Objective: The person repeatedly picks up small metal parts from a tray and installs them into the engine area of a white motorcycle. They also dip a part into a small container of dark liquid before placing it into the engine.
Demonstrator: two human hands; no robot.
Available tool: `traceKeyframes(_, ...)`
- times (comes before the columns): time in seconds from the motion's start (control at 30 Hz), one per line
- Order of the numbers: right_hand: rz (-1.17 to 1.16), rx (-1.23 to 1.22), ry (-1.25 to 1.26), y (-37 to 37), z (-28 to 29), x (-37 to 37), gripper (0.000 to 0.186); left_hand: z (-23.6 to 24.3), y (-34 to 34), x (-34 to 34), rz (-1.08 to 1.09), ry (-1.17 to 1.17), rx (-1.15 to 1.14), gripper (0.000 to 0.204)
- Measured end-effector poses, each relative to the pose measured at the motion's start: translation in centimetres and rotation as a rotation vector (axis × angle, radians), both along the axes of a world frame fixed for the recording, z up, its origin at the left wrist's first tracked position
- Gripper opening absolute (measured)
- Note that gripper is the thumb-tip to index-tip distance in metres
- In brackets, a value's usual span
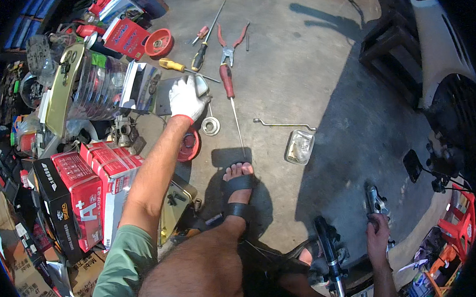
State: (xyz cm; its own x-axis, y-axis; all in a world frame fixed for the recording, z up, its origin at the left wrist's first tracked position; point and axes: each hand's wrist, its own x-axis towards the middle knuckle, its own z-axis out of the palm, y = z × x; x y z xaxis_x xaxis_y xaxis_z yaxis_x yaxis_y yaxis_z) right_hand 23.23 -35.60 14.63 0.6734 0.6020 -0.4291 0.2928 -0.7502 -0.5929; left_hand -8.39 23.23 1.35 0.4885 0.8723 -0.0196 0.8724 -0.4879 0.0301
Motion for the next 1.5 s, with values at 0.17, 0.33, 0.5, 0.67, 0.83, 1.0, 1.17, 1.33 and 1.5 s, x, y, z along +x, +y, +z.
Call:
traceKeyframes(0.17, -0.019, -0.041, 0.015, -0.7, -0.4, 0.4, 0.025, -0.9, 1.2, -0.6, -0.023, -0.026, 0.077, 0.054)
traceKeyframes(0.33, -0.017, -0.049, -0.003, 0.2, 0.5, 0.0, 0.024, 0.5, 1.0, -1.5, -0.043, -0.183, 0.347, 0.032)
traceKeyframes(0.5, 0.026, -0.022, -0.029, 0.7, 0.6, -0.2, 0.023, 3.2, -5.1, 3.3, 0.115, -0.948, -0.44, 0.039)
traceKeyframes(0.67, 0.09, -0.037, -0.093, 1.8, 1.4, -0.4, 0.024, 3.0, -15.0, 9.9, -0.053, -0.891, -0.741, 0.049)
traceKeyframes(0.83, 0.022, 0.003, -0.03, 0.9, 1.2, -0.4, 0.024, 0.6, -20.1, 14.6, -0.071, -0.959, -0.801, 0.04)
traceKeyframes(1.0, 0.058, -0.032, -0.063, 0.9, 1.6, -0.4, 0.024, -1.6, -21.6, 15.5, -0.143, -0.694, -0.545, 0.041)
traceKeyframes(1.17, 0.061, -0.022, -0.06, 0.6, 1.1, -0.4, 0.024, -1.5, -22.2, 14.9, -0.219, -0.568, -0.302, 0.043)
traceKeyframes(1.33, 0.05, -0.025, -0.035, 0.5, 1.2, -0.4, 0.024, -2.5, -23.0, 14.4, -0.283, -0.608, -0.251, 0.04)
traceKeyframes(1.5, 0.023, 0.019, -0.008, 0.3, 1.0, -0.4, 0.025, -2.6, -23.4, 14.8, -0.311, -0.679, -0.198, 0.04)
